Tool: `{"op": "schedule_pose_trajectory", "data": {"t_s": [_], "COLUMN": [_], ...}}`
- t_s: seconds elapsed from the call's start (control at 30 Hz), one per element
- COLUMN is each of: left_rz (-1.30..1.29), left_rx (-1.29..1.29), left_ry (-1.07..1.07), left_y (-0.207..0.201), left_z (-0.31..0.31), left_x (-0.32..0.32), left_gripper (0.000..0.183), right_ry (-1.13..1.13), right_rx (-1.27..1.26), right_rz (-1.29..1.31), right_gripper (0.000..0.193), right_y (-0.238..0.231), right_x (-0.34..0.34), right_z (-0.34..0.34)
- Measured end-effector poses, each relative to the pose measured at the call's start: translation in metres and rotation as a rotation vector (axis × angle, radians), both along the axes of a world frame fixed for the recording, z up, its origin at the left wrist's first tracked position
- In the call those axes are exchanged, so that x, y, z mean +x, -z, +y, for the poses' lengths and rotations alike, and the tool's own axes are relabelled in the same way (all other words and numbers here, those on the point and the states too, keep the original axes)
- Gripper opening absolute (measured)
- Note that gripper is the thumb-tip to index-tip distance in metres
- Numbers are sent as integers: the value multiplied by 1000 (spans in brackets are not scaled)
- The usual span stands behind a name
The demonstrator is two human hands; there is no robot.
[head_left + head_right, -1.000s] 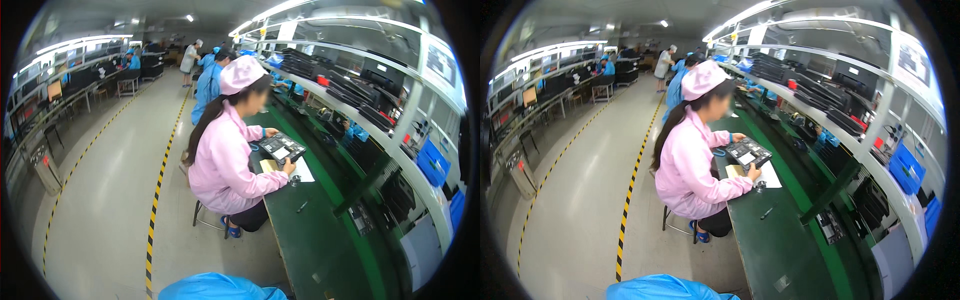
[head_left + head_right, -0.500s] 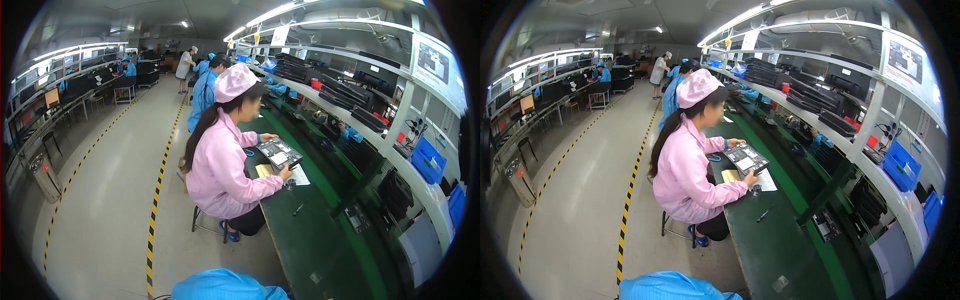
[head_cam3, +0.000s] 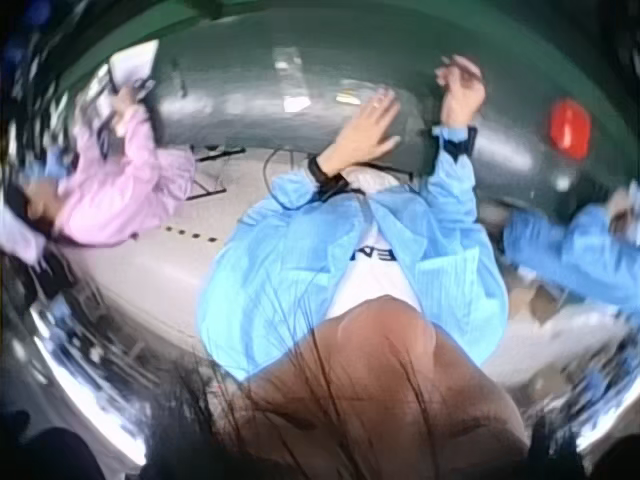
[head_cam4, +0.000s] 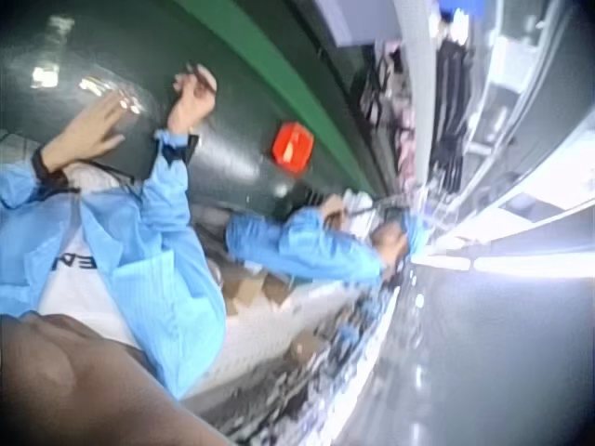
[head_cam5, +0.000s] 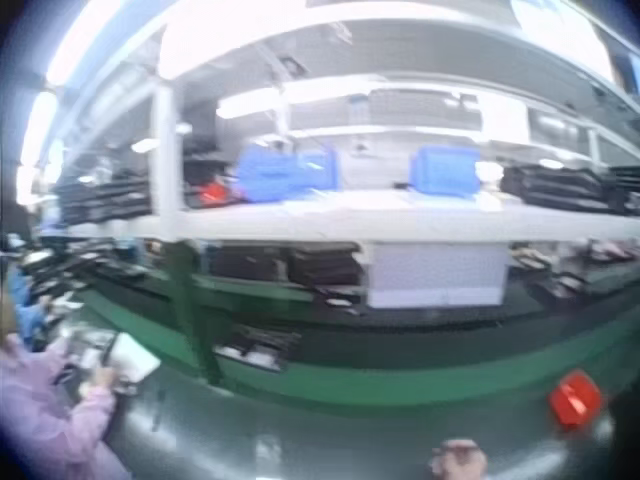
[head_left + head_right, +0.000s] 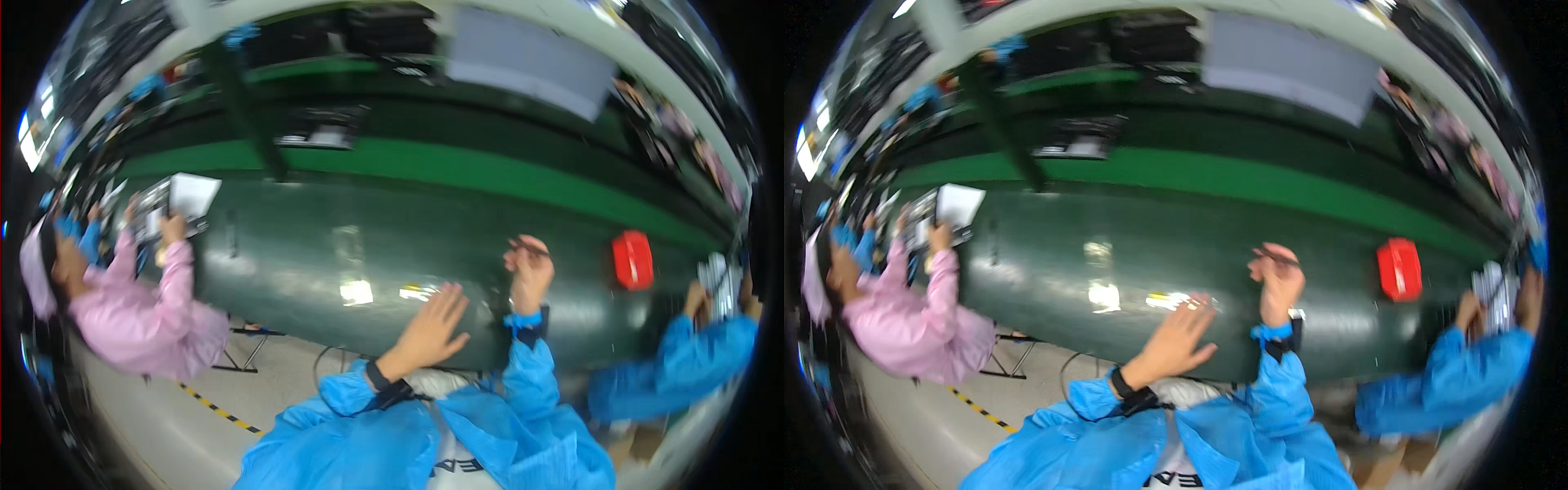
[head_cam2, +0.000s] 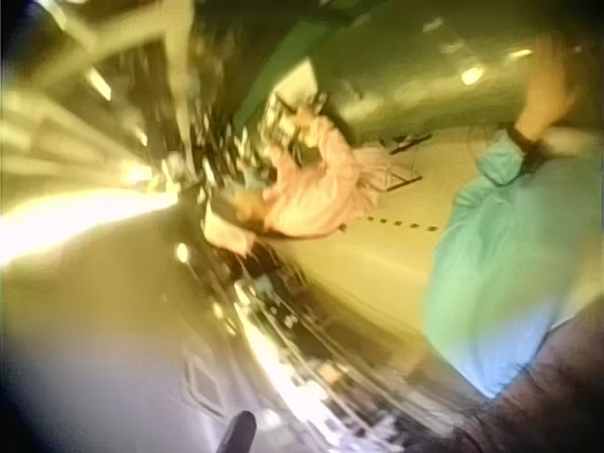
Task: The person assembles tablet devices on a conveyor line by applying tape strips over internal components using a plastic stick tool and by hand, then pushes the assembled device down the line.
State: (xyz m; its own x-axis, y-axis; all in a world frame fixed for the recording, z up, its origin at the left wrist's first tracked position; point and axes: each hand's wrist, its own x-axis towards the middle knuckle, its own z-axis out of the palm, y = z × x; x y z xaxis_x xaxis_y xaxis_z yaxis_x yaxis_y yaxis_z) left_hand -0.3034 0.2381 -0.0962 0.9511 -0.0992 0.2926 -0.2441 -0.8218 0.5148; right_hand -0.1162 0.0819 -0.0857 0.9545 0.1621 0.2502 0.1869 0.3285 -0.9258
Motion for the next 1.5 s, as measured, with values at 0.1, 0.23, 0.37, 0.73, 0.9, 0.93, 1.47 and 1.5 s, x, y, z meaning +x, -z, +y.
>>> {"op": "schedule_pose_trajectory", "data": {"t_s": [0.1,0.23,0.37,0.73,0.9,0.93,1.47,1.5], "left_rz": [54,88,136,184,198,210,-218,-197], "left_rx": [71,87,95,114,191,249,-542,-563], "left_ry": [37,79,64,170,215,230,-10,-17], "left_y": [-5,-3,-5,-9,-25,-28,3,9], "left_z": [-11,-20,-22,-14,-10,-8,-39,-36], "left_x": [7,14,15,38,50,54,231,233], "left_gripper": [74,76,77,81,80,80,22,21], "right_ry": [-6,19,30,27,109,105,867,881], "right_rx": [164,171,147,125,67,71,-170,-270], "right_rz": [-58,-37,-27,2,69,64,90,92], "right_gripper": [26,22,19,22,20,20,35,35], "right_y": [-5,-6,1,-5,0,-1,45,52], "right_x": [-6,-11,-15,-16,-13,-13,179,182], "right_z": [-10,-28,-31,-20,-26,-26,-36,-28]}}
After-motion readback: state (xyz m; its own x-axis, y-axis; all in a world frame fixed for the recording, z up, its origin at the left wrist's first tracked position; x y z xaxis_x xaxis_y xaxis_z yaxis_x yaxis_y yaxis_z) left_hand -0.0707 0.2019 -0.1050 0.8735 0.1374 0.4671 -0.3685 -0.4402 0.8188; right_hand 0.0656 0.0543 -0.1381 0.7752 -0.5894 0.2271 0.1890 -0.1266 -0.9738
